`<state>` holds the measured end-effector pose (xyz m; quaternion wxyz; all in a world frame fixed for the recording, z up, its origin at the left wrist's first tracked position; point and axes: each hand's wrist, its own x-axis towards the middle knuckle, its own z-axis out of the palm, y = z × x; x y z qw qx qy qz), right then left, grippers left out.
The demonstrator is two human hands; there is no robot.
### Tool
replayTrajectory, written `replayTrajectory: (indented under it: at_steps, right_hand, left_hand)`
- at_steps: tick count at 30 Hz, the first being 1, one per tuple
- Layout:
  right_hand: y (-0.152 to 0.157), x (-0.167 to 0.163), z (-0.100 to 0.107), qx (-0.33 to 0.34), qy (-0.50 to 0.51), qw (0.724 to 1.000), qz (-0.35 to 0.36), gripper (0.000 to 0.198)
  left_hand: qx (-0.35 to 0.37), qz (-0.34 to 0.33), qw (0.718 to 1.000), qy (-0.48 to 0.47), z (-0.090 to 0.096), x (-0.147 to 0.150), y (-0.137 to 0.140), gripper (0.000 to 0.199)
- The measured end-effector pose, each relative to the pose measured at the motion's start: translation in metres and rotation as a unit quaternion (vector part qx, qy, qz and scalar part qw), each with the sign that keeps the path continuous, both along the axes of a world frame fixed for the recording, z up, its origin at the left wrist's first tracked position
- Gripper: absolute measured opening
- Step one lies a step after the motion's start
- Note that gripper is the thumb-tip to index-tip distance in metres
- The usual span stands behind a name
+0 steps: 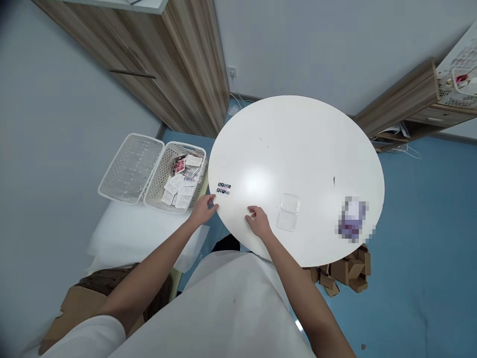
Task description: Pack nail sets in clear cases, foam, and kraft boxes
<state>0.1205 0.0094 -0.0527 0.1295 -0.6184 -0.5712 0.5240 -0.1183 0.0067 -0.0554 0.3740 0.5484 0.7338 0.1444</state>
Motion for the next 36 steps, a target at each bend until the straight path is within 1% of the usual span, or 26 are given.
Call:
replayTrajectory:
  at_steps: [2, 5, 8, 11, 16, 21, 25, 31, 36]
  right_hand:
    - [0.012, -0.018, -0.004, 0.032, -0.039, 0.999, 0.016, 0.038]
    - [0.032, -0.043, -0.009, 0.069, -0.078, 0.993, 0.057, 0.043]
    - [0.049, -0.065, -0.012, 0.088, -0.110, 0.987, 0.082, 0.050]
    - [0.059, -0.081, -0.015, 0.092, -0.143, 0.982, 0.084, 0.056]
    - [0.064, -0.097, -0.017, 0.092, -0.212, 0.967, 0.109, 0.054]
    - [0.064, -0.109, -0.014, 0.083, -0.268, 0.952, 0.120, 0.055]
    - [0.064, -0.112, -0.014, 0.065, -0.280, 0.951, 0.117, 0.058]
    - [0.066, -0.113, -0.015, 0.046, -0.275, 0.954, 0.106, 0.054]
    - [0.065, -0.111, -0.015, 0.055, -0.248, 0.962, 0.097, 0.054]
  left_hand:
    - [-0.006, -0.047, 0.999, 0.015, 0.002, -0.015, 0.014, 0.043]
    - [0.000, -0.111, 0.993, 0.045, 0.002, -0.025, 0.037, 0.046]
    - [0.005, -0.146, 0.987, 0.074, -0.003, -0.027, 0.054, 0.051]
    - [0.000, -0.166, 0.983, 0.080, -0.010, -0.028, 0.062, 0.056]
    - [-0.005, -0.177, 0.982, 0.071, -0.016, -0.028, 0.064, 0.058]
    - [0.001, -0.187, 0.980, 0.074, -0.014, -0.026, 0.065, 0.053]
    - [0.008, -0.182, 0.982, 0.058, -0.014, -0.022, 0.064, 0.050]
    - [0.034, -0.152, 0.987, 0.025, -0.018, -0.018, 0.059, 0.049]
    - [0.048, -0.162, 0.986, -0.001, -0.019, -0.020, 0.053, 0.056]
